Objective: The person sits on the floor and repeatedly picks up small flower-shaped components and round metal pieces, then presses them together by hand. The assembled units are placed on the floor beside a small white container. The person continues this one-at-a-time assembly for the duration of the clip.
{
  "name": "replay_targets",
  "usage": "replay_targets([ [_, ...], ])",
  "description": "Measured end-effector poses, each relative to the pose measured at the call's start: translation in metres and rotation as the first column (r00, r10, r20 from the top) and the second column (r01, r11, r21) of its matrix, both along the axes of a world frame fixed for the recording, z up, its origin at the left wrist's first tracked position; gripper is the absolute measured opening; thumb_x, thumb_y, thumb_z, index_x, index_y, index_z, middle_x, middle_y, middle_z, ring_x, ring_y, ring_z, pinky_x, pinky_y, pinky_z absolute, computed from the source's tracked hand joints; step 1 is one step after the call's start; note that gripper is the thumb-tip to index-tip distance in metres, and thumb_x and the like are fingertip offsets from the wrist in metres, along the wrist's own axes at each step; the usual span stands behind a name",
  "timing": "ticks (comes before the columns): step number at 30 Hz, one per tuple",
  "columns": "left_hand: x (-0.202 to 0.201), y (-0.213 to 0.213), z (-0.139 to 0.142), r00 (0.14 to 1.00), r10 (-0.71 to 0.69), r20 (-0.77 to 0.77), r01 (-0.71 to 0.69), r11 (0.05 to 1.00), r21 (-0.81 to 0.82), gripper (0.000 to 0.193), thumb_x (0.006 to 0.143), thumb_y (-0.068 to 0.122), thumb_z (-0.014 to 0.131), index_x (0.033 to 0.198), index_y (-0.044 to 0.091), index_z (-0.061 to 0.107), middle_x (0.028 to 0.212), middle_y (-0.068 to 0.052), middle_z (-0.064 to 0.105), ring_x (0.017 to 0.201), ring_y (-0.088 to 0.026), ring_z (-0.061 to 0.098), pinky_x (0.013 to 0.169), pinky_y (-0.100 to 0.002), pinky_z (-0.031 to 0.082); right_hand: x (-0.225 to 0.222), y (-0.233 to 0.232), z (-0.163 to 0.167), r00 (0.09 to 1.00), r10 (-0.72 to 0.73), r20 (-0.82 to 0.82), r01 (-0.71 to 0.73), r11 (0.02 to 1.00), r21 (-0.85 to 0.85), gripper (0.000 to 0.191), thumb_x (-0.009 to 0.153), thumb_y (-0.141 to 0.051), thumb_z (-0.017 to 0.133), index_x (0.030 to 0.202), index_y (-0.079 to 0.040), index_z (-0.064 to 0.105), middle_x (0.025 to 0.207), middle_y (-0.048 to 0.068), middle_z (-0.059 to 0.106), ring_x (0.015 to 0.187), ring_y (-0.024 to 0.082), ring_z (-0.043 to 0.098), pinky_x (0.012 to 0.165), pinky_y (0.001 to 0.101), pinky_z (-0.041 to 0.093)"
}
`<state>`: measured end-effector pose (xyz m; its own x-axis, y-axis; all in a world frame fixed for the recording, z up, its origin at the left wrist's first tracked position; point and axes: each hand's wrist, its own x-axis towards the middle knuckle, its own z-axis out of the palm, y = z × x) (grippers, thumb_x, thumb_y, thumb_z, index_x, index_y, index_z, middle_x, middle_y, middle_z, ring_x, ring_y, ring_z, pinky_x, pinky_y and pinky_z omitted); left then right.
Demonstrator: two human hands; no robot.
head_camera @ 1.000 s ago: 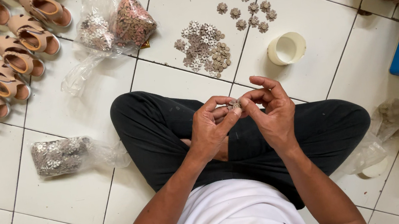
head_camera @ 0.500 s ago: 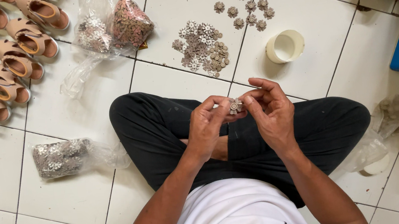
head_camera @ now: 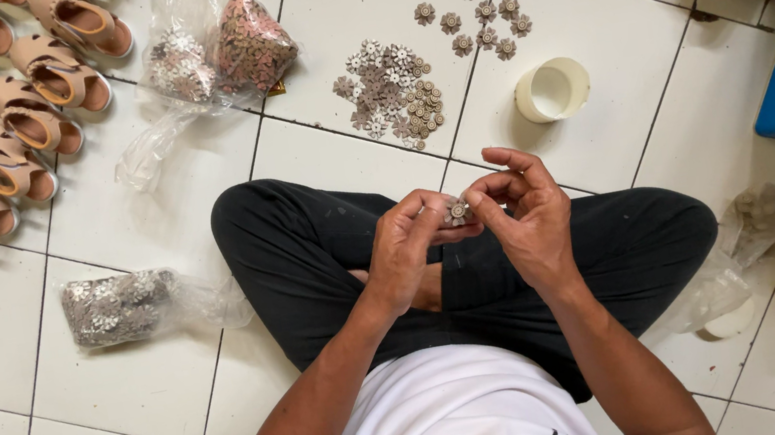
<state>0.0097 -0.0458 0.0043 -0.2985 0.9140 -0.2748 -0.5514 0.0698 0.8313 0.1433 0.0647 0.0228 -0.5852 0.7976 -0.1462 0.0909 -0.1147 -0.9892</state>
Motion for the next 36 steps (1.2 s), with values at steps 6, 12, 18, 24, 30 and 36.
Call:
replay_targets([
  [6, 0.004, 0.002, 0.002, 0.995, -0.059, -0.081, 0.053, 0.996, -0.076, 0.024, 0.1, 0.014, 0.066, 0.115, -0.005, 0.06, 0.095, -0.019, 0.078, 0.095, -0.021, 0.076, 0.09, -0.031, 0.061, -0.001, -0.003, 0.001, 1.0, -0.022, -0.008, 0.022, 1.0, -0.017, 0.043, 0.096, 0.002, 0.07, 0.135, 0.004, 0.053, 0.097, 0.01, 0.074, 0.09, 0.012, 0.073, 0.079, 0.0261, 0.061],
  [12, 0.006, 0.003, 0.001, 0.988, -0.055, -0.147, 0.035, 0.99, -0.134, 0.022, 0.102, 0.017, 0.064, 0.108, -0.005, 0.064, 0.091, -0.019, 0.079, 0.09, -0.02, 0.079, 0.084, -0.029, 0.064, 0.003, -0.007, -0.003, 1.0, -0.018, -0.02, 0.017, 0.999, -0.049, 0.042, 0.097, 0.002, 0.069, 0.135, 0.003, 0.053, 0.098, 0.01, 0.073, 0.091, 0.013, 0.072, 0.08, 0.0265, 0.062],
  [18, 0.003, 0.002, -0.001, 0.996, -0.033, -0.079, 0.025, 0.995, -0.098, 0.021, 0.103, 0.016, 0.064, 0.106, -0.005, 0.065, 0.093, -0.018, 0.079, 0.089, -0.021, 0.078, 0.084, -0.03, 0.066, 0.01, -0.013, -0.014, 0.995, -0.012, -0.099, 0.001, 0.994, -0.109, 0.04, 0.099, 0.002, 0.066, 0.137, 0.003, 0.053, 0.112, 0.012, 0.069, 0.1, 0.013, 0.069, 0.088, 0.0273, 0.062],
  [24, 0.003, 0.005, 0.001, 0.995, -0.024, -0.093, 0.01, 0.989, -0.148, 0.024, 0.101, 0.016, 0.065, 0.111, -0.006, 0.065, 0.093, -0.019, 0.079, 0.087, -0.022, 0.078, 0.082, -0.031, 0.065, 0.01, -0.014, -0.024, 0.993, -0.021, -0.113, 0.003, 0.987, -0.159, 0.045, 0.095, 0.005, 0.069, 0.137, 0.004, 0.052, 0.116, 0.014, 0.064, 0.099, 0.013, 0.067, 0.088, 0.0272, 0.061],
  [30, -0.001, 0.008, 0.004, 0.986, -0.05, -0.159, 0.016, 0.979, -0.204, 0.049, 0.099, 0.021, 0.065, 0.139, -0.003, 0.053, 0.094, -0.018, 0.079, 0.09, -0.022, 0.079, 0.085, -0.03, 0.062, 0.003, -0.008, -0.026, 0.994, -0.022, -0.11, -0.002, 0.977, -0.214, 0.046, 0.094, 0.005, 0.068, 0.137, 0.004, 0.051, 0.117, 0.014, 0.064, 0.097, 0.012, 0.066, 0.086, 0.0262, 0.061],
  [36, -0.006, 0.014, -0.004, 0.985, -0.084, -0.148, 0.042, 0.962, -0.269, 0.076, 0.093, 0.027, 0.071, 0.153, 0.0, 0.032, 0.094, -0.022, 0.079, 0.094, -0.023, 0.078, 0.092, -0.032, 0.058, -0.002, 0.005, -0.031, 0.998, -0.036, -0.047, 0.027, 0.983, -0.183, 0.049, 0.092, 0.006, 0.067, 0.137, 0.003, 0.051, 0.12, 0.013, 0.062, 0.095, 0.012, 0.065, 0.083, 0.0258, 0.06],
])
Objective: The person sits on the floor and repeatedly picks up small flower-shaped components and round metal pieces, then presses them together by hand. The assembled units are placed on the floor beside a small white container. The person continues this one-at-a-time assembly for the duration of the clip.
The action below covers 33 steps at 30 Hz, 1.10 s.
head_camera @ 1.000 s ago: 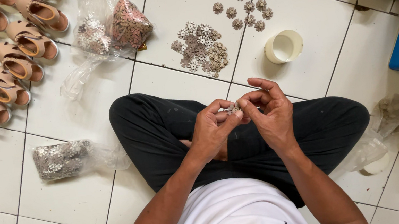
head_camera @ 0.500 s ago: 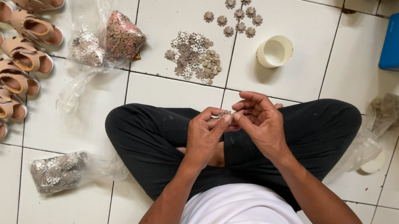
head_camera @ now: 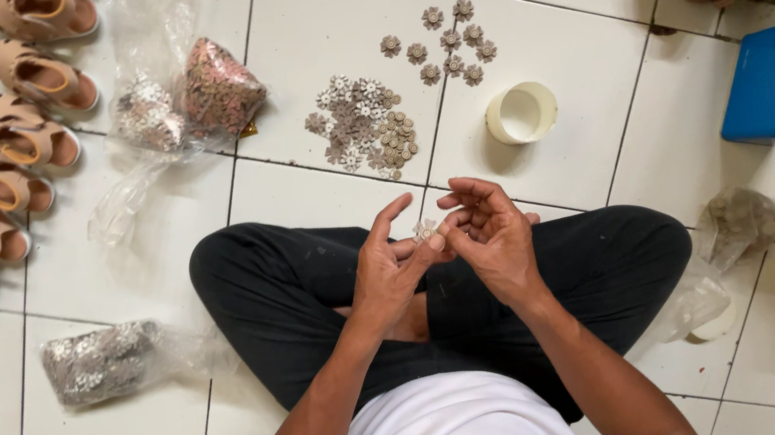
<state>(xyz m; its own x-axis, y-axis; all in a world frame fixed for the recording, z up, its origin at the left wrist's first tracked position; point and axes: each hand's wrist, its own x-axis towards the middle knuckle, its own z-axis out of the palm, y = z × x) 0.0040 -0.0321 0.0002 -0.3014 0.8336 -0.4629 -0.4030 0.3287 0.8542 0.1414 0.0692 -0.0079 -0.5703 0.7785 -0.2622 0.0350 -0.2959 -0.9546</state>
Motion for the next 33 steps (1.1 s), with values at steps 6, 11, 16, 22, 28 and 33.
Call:
replay_targets([
  [6, -0.006, -0.001, -0.023, 0.999, -0.04, -0.006, 0.04, 0.998, -0.039, 0.07, 0.095, 0.026, 0.067, 0.152, 0.0, 0.036, 0.121, -0.021, 0.073, 0.104, -0.021, 0.075, 0.092, -0.031, 0.059, -0.003, 0.123, -0.025, 0.929, -0.198, 0.311, -0.005, 0.837, 0.547, 0.046, 0.096, 0.005, 0.071, 0.138, 0.0, 0.051, 0.125, 0.013, 0.064, 0.101, 0.014, 0.07, 0.088, 0.0283, 0.06],
  [11, -0.015, -0.006, -0.041, 0.999, 0.027, 0.045, -0.023, 0.995, -0.097, 0.042, 0.094, 0.013, 0.068, 0.131, -0.005, 0.057, 0.117, -0.018, 0.074, 0.104, -0.021, 0.074, 0.092, -0.031, 0.059, -0.034, 0.215, -0.049, 0.887, -0.276, 0.37, 0.051, 0.855, 0.516, 0.049, 0.091, 0.003, 0.071, 0.137, -0.002, 0.053, 0.119, 0.013, 0.064, 0.088, 0.014, 0.065, 0.075, 0.0281, 0.061],
  [16, -0.027, -0.01, -0.049, 0.996, 0.089, -0.001, -0.088, 0.977, -0.192, 0.03, 0.094, 0.011, 0.067, 0.12, -0.004, 0.065, 0.109, -0.015, 0.076, 0.098, -0.019, 0.076, 0.089, -0.03, 0.061, -0.059, 0.241, -0.062, 0.861, -0.245, 0.445, 0.021, 0.893, 0.449, 0.051, 0.088, 0.001, 0.073, 0.134, -0.002, 0.053, 0.117, 0.013, 0.064, 0.088, 0.015, 0.066, 0.075, 0.0298, 0.06],
  [22, -0.034, -0.014, -0.062, 0.995, 0.093, -0.044, -0.101, 0.966, -0.238, 0.023, 0.095, 0.013, 0.066, 0.113, 0.0, 0.067, 0.095, -0.011, 0.075, 0.083, -0.014, 0.072, 0.074, -0.026, 0.058, -0.055, 0.247, -0.066, 0.763, -0.335, 0.553, -0.063, 0.813, 0.579, 0.046, 0.094, 0.002, 0.065, 0.137, 0.001, 0.05, 0.126, 0.018, 0.065, 0.095, 0.021, 0.072, 0.081, 0.0338, 0.061],
  [28, -0.028, -0.014, -0.084, 0.984, 0.167, -0.059, -0.177, 0.954, -0.244, 0.026, 0.105, 0.022, 0.062, 0.09, 0.001, 0.061, 0.068, -0.004, 0.057, 0.056, -0.009, 0.051, 0.05, -0.023, 0.043, -0.062, 0.184, -0.054, 0.872, -0.177, 0.456, -0.176, 0.757, 0.63, 0.044, 0.103, -0.001, 0.062, 0.145, -0.005, 0.049, 0.119, 0.017, 0.072, 0.101, 0.027, 0.073, 0.087, 0.0375, 0.061],
  [33, -0.028, -0.014, -0.074, 0.989, 0.125, -0.08, -0.145, 0.932, -0.332, 0.039, 0.11, 0.028, 0.057, 0.082, 0.0, 0.061, 0.065, -0.005, 0.056, 0.055, -0.01, 0.05, 0.05, -0.024, 0.043, -0.117, 0.114, -0.072, 0.871, 0.114, 0.478, -0.39, 0.752, 0.531, 0.057, 0.102, -0.006, 0.057, 0.154, -0.011, 0.037, 0.141, 0.018, 0.062, 0.125, 0.033, 0.063, 0.104, 0.0431, 0.053],
])
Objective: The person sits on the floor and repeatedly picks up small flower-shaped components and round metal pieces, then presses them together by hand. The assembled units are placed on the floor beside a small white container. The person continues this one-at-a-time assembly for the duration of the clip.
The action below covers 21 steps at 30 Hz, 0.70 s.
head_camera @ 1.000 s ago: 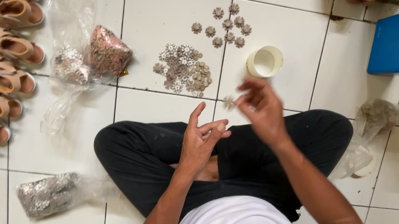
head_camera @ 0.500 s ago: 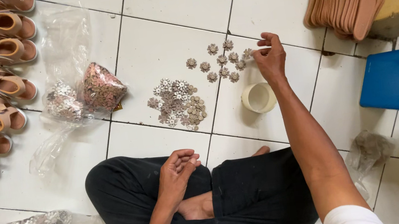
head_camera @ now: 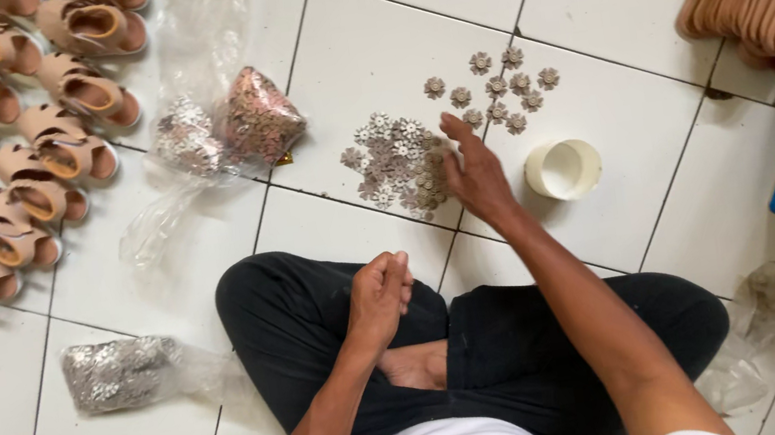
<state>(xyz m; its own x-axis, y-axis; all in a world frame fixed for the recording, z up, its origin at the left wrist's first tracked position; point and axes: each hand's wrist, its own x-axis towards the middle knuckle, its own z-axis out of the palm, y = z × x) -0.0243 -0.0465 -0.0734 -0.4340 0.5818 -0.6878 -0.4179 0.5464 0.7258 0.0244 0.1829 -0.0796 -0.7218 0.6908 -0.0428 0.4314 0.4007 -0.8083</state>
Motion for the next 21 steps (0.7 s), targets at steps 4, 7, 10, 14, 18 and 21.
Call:
replay_targets([
  [4, -0.009, -0.007, 0.016, 0.998, 0.028, -0.057, -0.014, 0.971, 0.239, 0.018, 0.099, 0.022, 0.061, 0.093, 0.005, 0.063, 0.081, -0.003, 0.067, 0.07, -0.008, 0.062, 0.066, -0.023, 0.053, -0.035, -0.015, -0.007, 0.996, 0.091, -0.002, -0.09, 0.983, 0.161, 0.066, 0.104, -0.009, 0.055, 0.161, -0.008, 0.022, 0.161, 0.022, 0.04, 0.143, 0.039, 0.046, 0.118, 0.0483, 0.039],
  [7, -0.019, -0.013, 0.017, 0.993, 0.094, -0.065, -0.075, 0.967, 0.243, 0.021, 0.1, 0.021, 0.061, 0.09, 0.002, 0.065, 0.085, -0.004, 0.072, 0.076, -0.009, 0.065, 0.072, -0.024, 0.056, -0.039, -0.025, -0.008, 0.991, 0.136, 0.01, -0.134, 0.961, 0.243, 0.07, 0.105, -0.009, 0.053, 0.163, -0.001, 0.015, 0.163, 0.026, 0.032, 0.148, 0.041, 0.038, 0.121, 0.0508, 0.033],
  [10, -0.023, -0.014, 0.01, 0.986, 0.145, -0.082, -0.12, 0.961, 0.25, 0.029, 0.106, 0.02, 0.058, 0.088, 0.0, 0.067, 0.086, -0.005, 0.072, 0.078, -0.009, 0.066, 0.075, -0.024, 0.057, -0.025, -0.042, -0.003, 0.992, 0.115, -0.041, -0.115, 0.993, 0.014, 0.069, 0.104, -0.01, 0.05, 0.164, -0.003, 0.016, 0.162, 0.025, 0.034, 0.147, 0.038, 0.042, 0.12, 0.0465, 0.038],
  [14, -0.026, -0.005, 0.004, 0.98, 0.194, -0.038, -0.164, 0.907, 0.388, 0.013, 0.102, 0.016, 0.065, 0.102, 0.003, 0.063, 0.084, -0.004, 0.064, 0.077, -0.009, 0.063, 0.073, -0.023, 0.057, -0.014, -0.044, 0.002, 0.995, 0.018, 0.101, -0.024, 0.998, 0.066, 0.076, 0.095, -0.012, 0.068, 0.158, -0.005, 0.026, 0.146, 0.024, 0.05, 0.133, 0.037, 0.052, 0.109, 0.0456, 0.043],
  [18, -0.028, 0.0, 0.008, 0.988, 0.153, -0.022, -0.138, 0.935, 0.327, 0.016, 0.096, 0.017, 0.067, 0.094, 0.0, 0.067, 0.076, -0.006, 0.066, 0.059, -0.01, 0.062, 0.054, -0.024, 0.055, -0.026, -0.035, 0.001, 0.991, 0.015, 0.13, -0.034, 0.989, 0.145, 0.08, 0.088, -0.012, 0.076, 0.156, -0.006, 0.033, 0.123, 0.016, 0.066, 0.112, 0.031, 0.063, 0.096, 0.0427, 0.054],
  [21, -0.03, -0.003, 0.008, 0.992, 0.122, -0.036, -0.118, 0.987, 0.11, 0.03, 0.104, 0.021, 0.067, 0.089, -0.005, 0.067, 0.063, -0.013, 0.059, 0.047, -0.013, 0.051, 0.043, -0.026, 0.045, -0.03, -0.035, -0.002, 0.989, 0.034, 0.143, -0.066, 0.973, 0.221, 0.074, 0.091, -0.009, 0.076, 0.155, -0.007, 0.038, 0.112, 0.013, 0.071, 0.101, 0.03, 0.066, 0.088, 0.0437, 0.056],
])
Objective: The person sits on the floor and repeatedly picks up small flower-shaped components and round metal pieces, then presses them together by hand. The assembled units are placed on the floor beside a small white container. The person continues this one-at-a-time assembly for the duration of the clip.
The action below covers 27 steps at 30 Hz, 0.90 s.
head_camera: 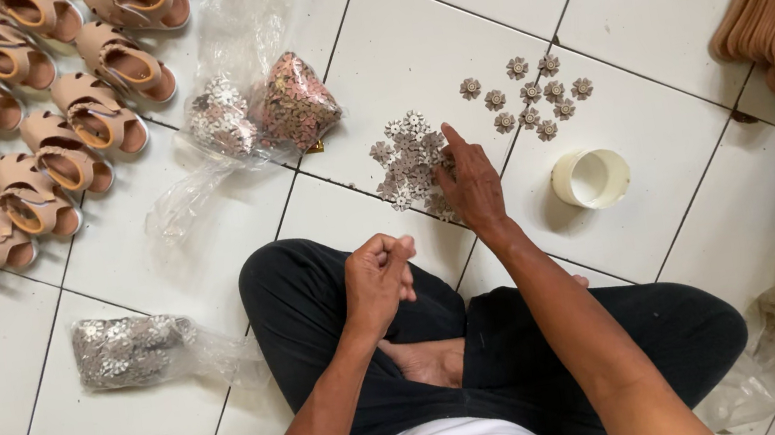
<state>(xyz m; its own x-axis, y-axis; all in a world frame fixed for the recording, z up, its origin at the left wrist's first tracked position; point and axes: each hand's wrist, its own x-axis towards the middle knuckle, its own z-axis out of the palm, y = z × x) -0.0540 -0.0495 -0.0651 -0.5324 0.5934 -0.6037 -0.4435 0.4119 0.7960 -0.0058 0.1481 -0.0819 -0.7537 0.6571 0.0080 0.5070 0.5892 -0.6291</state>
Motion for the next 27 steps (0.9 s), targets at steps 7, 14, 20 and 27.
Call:
replay_targets([
  [7, -0.001, 0.007, -0.008, 0.997, -0.027, -0.072, 0.04, 0.982, 0.184, 0.022, 0.103, 0.021, 0.062, 0.109, 0.0, 0.068, 0.088, -0.006, 0.07, 0.075, -0.009, 0.065, 0.069, -0.023, 0.055, 0.018, 0.002, 0.0, 0.989, -0.13, -0.065, 0.121, 0.985, -0.125, 0.051, 0.098, -0.005, 0.068, 0.146, -0.007, 0.051, 0.107, 0.01, 0.077, 0.092, 0.022, 0.074, 0.082, 0.0357, 0.06],
  [14, 0.008, 0.041, -0.007, 0.963, -0.054, -0.264, 0.089, 0.988, 0.123, 0.033, 0.094, 0.014, 0.066, 0.125, 0.002, 0.06, 0.113, -0.006, 0.069, 0.094, -0.013, 0.067, 0.079, -0.029, 0.058, 0.065, -0.013, 0.02, 0.908, -0.37, -0.196, 0.131, 0.695, -0.707, 0.046, 0.095, -0.005, 0.071, 0.138, 0.0, 0.056, 0.102, 0.009, 0.075, 0.091, 0.012, 0.07, 0.083, 0.0272, 0.059],
  [20, 0.025, 0.048, -0.01, 0.996, 0.006, -0.094, 0.016, 0.971, 0.24, 0.014, 0.098, 0.011, 0.068, 0.107, 0.001, 0.064, 0.095, -0.009, 0.071, 0.083, -0.013, 0.072, 0.073, -0.027, 0.059, 0.093, -0.034, 0.026, 0.867, -0.418, -0.27, 0.017, 0.567, -0.824, 0.051, 0.091, -0.001, 0.073, 0.139, 0.004, 0.056, 0.1, 0.009, 0.072, 0.089, 0.011, 0.068, 0.082, 0.0271, 0.058],
  [27, 0.021, 0.04, -0.008, 0.996, 0.022, -0.083, 0.001, 0.965, 0.263, 0.013, 0.101, 0.01, 0.069, 0.106, -0.001, 0.066, 0.089, -0.009, 0.071, 0.077, -0.013, 0.07, 0.069, -0.025, 0.057, 0.102, -0.034, 0.019, 0.78, -0.589, -0.21, 0.059, 0.403, -0.913, 0.048, 0.093, -0.003, 0.072, 0.137, 0.006, 0.055, 0.096, 0.009, 0.074, 0.082, 0.012, 0.068, 0.076, 0.027, 0.058],
])
